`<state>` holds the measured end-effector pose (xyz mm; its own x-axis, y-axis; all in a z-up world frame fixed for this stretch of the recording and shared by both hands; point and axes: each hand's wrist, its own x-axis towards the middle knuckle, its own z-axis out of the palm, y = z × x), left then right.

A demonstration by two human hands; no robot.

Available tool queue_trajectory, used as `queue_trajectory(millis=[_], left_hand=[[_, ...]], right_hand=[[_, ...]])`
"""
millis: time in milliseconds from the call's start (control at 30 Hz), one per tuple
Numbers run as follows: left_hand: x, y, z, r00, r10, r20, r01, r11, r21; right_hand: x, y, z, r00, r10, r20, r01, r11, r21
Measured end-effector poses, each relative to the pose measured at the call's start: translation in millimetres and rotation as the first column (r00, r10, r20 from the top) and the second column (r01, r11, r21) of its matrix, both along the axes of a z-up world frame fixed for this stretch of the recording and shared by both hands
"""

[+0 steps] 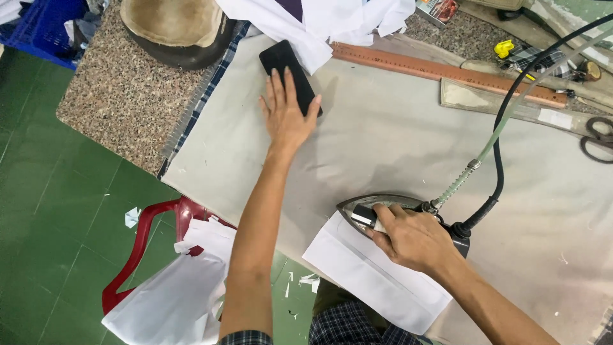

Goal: The person irons white fabric pieces on a work table using a steam iron. They repeatedly fold the fabric, press it with the iron, and use a black rectangular object to hold the fabric in place while ironing. The person handles multiple pieces sequentially, placing finished items aside.

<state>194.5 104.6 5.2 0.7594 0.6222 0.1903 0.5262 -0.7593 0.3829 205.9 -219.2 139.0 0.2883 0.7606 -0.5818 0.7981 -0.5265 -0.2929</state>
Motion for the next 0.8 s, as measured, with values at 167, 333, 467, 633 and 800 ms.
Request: queue_trajectory(millis=[167, 333, 467, 633, 800], left_hand=[[-1, -18, -29, 0.995, -0.093, -0.02, 0.095, 0.987, 0.127], [-73, -56, -3, 0.97, -0.208, -0.13, 0.214, 0.976, 0.04], [-137, -92, -36, 0.985, -0.076, -0.156, 0.088, 0.993, 0.075], [-176, -103, -25, 0.995, 0.083, -0.047, -0.063, 0.944, 0.323], [-214, -113, -16, 0.991, 0.126, -0.05, -0.099, 0.925, 0.367]], right_hand=[[1, -1, -6, 1.0, 0.015, 0.011, -0.014, 1.0, -0.019], [0, -1, -2, 0.999, 0.018, 0.028, -0.018, 0.999, 0.026], [-5, -7, -10, 0.992, 0.04, 0.118, -0.049, 0.996, 0.07], [-8, -15, -23, 0.985, 0.024, 0.173, -0.044, 0.993, 0.114], [-8, -21, -26, 0.971, 0.009, 0.241, -0.049, 0.986, 0.157]])
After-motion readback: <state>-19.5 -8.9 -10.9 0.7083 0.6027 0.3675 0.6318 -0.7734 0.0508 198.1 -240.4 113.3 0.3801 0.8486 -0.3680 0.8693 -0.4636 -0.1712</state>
